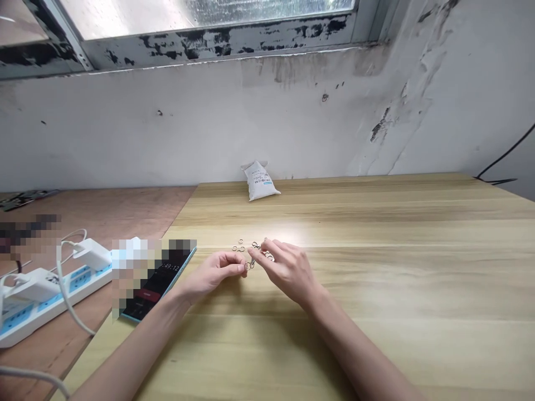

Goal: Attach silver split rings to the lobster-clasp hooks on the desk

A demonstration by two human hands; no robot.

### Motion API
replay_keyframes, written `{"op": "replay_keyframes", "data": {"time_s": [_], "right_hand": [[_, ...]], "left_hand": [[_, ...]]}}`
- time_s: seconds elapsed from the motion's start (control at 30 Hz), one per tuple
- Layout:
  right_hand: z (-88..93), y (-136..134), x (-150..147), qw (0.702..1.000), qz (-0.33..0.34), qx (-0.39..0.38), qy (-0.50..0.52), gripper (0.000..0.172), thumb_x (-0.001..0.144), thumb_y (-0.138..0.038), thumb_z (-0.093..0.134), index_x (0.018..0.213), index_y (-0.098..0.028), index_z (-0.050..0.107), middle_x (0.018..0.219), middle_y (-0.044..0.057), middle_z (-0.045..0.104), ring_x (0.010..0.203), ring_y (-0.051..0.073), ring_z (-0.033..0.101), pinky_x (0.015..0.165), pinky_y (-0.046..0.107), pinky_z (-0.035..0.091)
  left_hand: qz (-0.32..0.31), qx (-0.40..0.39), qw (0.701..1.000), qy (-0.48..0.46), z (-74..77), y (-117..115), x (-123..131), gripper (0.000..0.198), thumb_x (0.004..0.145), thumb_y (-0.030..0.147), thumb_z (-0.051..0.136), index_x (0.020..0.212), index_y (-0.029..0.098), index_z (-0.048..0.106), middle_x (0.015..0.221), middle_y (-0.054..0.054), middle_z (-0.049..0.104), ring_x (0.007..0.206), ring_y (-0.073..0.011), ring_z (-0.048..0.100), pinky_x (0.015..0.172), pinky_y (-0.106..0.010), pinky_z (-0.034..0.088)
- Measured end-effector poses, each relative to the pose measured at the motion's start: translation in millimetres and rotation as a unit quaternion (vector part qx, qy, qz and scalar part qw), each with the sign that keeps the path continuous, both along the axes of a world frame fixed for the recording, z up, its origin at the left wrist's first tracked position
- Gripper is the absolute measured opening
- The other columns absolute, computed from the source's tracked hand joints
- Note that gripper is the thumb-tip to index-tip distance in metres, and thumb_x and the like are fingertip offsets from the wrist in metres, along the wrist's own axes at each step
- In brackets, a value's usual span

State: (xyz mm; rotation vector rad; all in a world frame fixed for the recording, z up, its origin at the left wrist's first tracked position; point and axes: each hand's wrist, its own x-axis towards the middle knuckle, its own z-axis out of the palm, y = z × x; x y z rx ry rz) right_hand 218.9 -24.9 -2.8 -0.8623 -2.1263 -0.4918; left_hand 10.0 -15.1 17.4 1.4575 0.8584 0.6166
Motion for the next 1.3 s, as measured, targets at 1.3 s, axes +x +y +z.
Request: {"op": "replay_keyframes", "data": {"time_s": [1.3], "right_hand": [[-25.9, 3, -31, 0.958, -0.022, -0.261, 0.115, 0.018, 0.094, -0.021, 0.047, 0.097, -0.022, 0.065, 0.085, 0.003, 0.074, 0.068, 0.015, 0.068, 0.063, 0.025, 0.047]], "left_hand": [[0.182, 0.432, 0.821, 0.326, -37.2, 16, 4, 0.007, 0.087, 0.018, 0.053, 0.082, 0.018, 0.058, 0.090, -0.002, 0.065, 0.081, -0.0179, 0.061, 0.084, -0.036, 0.038]]}}
